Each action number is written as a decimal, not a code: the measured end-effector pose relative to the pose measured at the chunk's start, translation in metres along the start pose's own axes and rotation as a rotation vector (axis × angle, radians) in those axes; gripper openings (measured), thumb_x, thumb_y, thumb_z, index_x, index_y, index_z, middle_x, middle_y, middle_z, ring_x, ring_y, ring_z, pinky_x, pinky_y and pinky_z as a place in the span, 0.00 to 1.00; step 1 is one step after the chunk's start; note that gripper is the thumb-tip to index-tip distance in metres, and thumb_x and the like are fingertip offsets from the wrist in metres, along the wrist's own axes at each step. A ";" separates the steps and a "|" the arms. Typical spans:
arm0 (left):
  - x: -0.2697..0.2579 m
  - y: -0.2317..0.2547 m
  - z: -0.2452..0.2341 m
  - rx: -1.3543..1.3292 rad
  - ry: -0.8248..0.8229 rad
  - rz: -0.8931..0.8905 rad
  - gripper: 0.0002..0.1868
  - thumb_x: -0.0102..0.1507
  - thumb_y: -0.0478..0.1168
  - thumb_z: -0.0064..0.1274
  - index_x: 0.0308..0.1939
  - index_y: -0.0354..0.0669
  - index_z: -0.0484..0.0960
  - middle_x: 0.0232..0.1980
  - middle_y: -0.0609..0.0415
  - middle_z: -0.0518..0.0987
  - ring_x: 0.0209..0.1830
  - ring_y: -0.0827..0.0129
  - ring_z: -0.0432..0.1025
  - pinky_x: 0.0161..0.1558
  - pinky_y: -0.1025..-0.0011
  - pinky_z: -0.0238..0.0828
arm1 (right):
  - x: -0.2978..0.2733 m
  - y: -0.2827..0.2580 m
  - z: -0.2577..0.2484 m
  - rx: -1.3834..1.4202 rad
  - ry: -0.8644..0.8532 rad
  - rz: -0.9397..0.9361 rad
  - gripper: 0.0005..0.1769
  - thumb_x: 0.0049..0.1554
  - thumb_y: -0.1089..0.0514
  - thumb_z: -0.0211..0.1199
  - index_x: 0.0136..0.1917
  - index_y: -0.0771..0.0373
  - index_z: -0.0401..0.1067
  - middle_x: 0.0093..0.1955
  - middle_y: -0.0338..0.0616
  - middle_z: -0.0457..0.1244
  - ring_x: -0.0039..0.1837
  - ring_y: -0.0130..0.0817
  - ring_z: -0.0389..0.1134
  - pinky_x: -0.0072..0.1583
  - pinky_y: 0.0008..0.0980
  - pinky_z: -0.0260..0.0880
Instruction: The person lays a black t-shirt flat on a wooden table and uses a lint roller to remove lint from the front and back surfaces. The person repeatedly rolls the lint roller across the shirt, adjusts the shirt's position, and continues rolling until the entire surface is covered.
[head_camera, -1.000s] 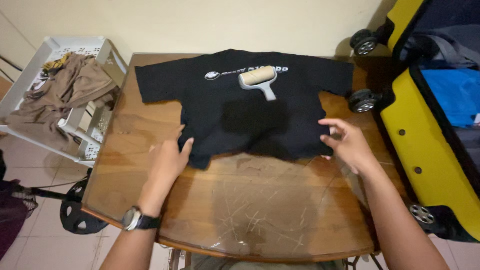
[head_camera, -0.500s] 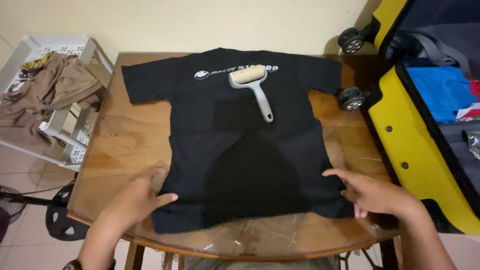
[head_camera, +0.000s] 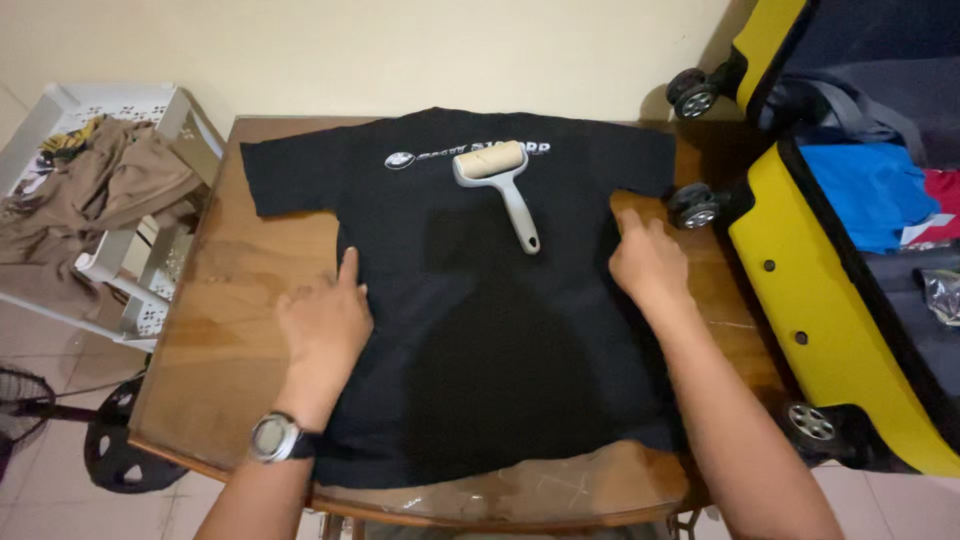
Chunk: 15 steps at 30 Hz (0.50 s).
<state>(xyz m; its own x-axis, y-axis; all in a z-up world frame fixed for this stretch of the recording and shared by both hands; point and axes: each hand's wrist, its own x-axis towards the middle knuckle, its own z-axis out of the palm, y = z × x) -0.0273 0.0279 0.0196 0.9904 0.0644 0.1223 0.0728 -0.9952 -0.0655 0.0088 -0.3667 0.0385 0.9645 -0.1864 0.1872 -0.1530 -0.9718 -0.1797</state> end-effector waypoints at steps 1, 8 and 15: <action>0.001 0.001 0.005 0.027 0.024 0.001 0.30 0.68 0.49 0.45 0.76 0.64 0.66 0.48 0.50 0.82 0.47 0.54 0.78 0.54 0.52 0.69 | 0.004 -0.004 0.009 -0.018 0.043 0.004 0.24 0.58 0.58 0.56 0.68 0.55 0.68 0.57 0.64 0.65 0.55 0.65 0.70 0.55 0.57 0.71; -0.005 -0.004 0.016 -0.018 0.004 0.049 0.36 0.65 0.35 0.42 0.76 0.73 0.64 0.51 0.46 0.79 0.36 0.52 0.80 0.38 0.57 0.77 | -0.019 -0.002 0.027 0.014 0.151 0.058 0.21 0.62 0.51 0.58 0.67 0.56 0.65 0.53 0.61 0.66 0.48 0.68 0.70 0.48 0.63 0.70; -0.028 -0.028 0.013 -0.104 -0.051 0.036 0.36 0.67 0.34 0.40 0.78 0.70 0.62 0.52 0.46 0.77 0.36 0.50 0.80 0.40 0.56 0.79 | -0.047 0.002 0.004 -0.064 0.007 0.090 0.17 0.65 0.48 0.59 0.64 0.54 0.67 0.47 0.62 0.70 0.50 0.65 0.72 0.52 0.59 0.72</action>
<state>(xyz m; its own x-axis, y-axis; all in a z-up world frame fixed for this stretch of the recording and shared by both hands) -0.0560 0.0552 0.0052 0.9970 0.0295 0.0711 0.0271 -0.9990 0.0346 -0.0358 -0.3593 0.0253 0.9448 -0.2739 0.1796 -0.2524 -0.9583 -0.1337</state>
